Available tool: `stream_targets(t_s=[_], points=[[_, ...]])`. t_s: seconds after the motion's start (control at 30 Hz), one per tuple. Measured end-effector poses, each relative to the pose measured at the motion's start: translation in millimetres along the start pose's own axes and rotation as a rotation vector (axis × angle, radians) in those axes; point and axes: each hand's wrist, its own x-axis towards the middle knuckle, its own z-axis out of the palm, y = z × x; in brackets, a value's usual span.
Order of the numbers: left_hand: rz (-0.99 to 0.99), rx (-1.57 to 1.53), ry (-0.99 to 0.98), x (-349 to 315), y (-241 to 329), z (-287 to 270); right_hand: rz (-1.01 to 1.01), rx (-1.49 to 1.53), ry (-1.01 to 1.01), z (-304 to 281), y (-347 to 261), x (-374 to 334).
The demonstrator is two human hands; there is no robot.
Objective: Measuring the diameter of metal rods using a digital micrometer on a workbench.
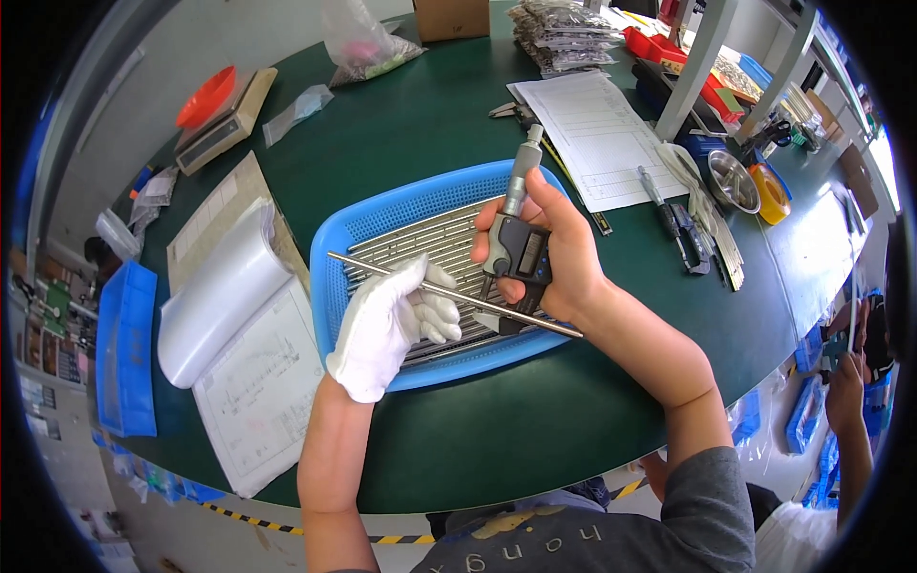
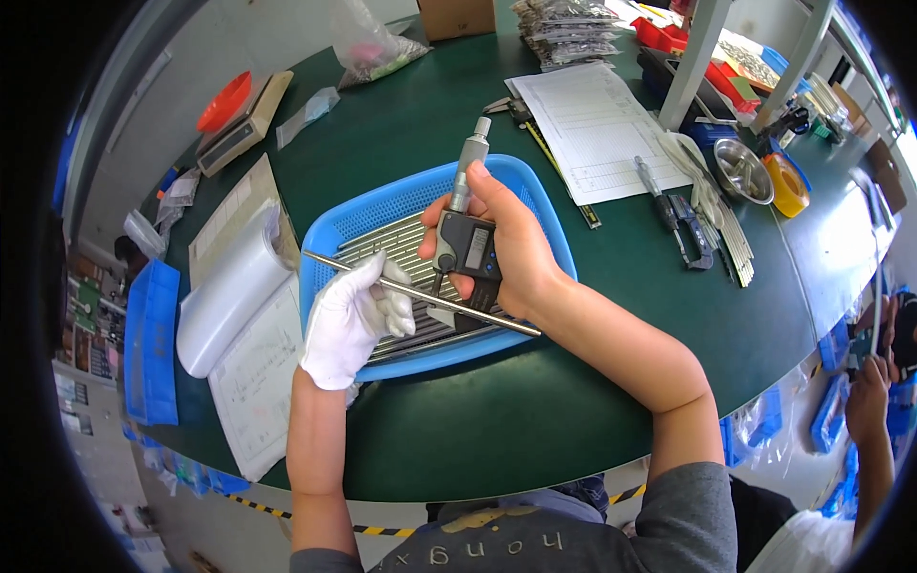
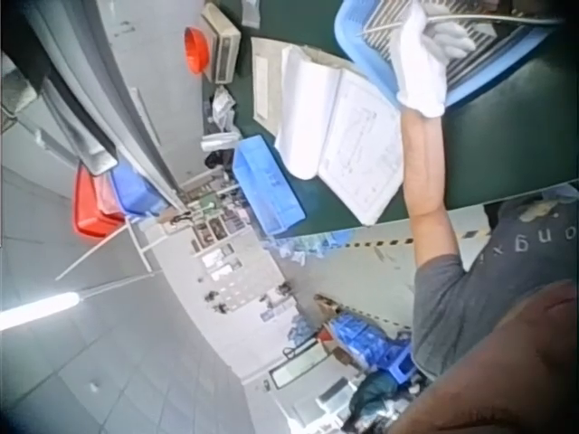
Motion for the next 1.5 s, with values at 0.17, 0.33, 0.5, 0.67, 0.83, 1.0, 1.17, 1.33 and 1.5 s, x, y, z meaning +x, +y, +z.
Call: stream_targets(t_s=[0.17,0.33,0.5,0.67,0.83,1.0,1.17,1.33,1.5], points=[[0.009,-0.049,0.050,0.7,-1.7,1.3,-0.039,-0.063,0.011,0.0,0.8,-0.8],[0.118,-0.098,0.256,2.3,2.0,3.2,-0.015,-0.014,-0.012,-0.1,1.3,-0.9],[0.136,-0.045,0.234,0.4,1.3,3.5,-0.083,-0.079,-0.031,0.3,1.7,-0.6],[0.110,-0.008,0.159,-0.4,-0.5,3.0,-0.051,-0.055,-0.060,2.3,1.9,-0.8],[0.064,-0.008,0.092,-0.9,1.0,4.7,-0.078,0.012,-0.061,5.4,-0.5,-5.4],[0.050,-0.021,0.070,1.0,-1.4,2.2,-0.096,-0.060,-0.049,2.3,1.3,-3.7],[0.047,0.001,0.069,1.2,-0.5,4.5,-0.083,-0.133,-0.033,0.7,0.5,-2.2],[0.073,0.000,0.071,-1.1,-0.5,6.7,-0.071,-0.147,-0.030,-0.6,-1.4,-2.3],[0.366,-0.496,0.289,3.3,9.9,-11.0,-0.076,0.150,0.289,-7.1,-2.3,9.3]])
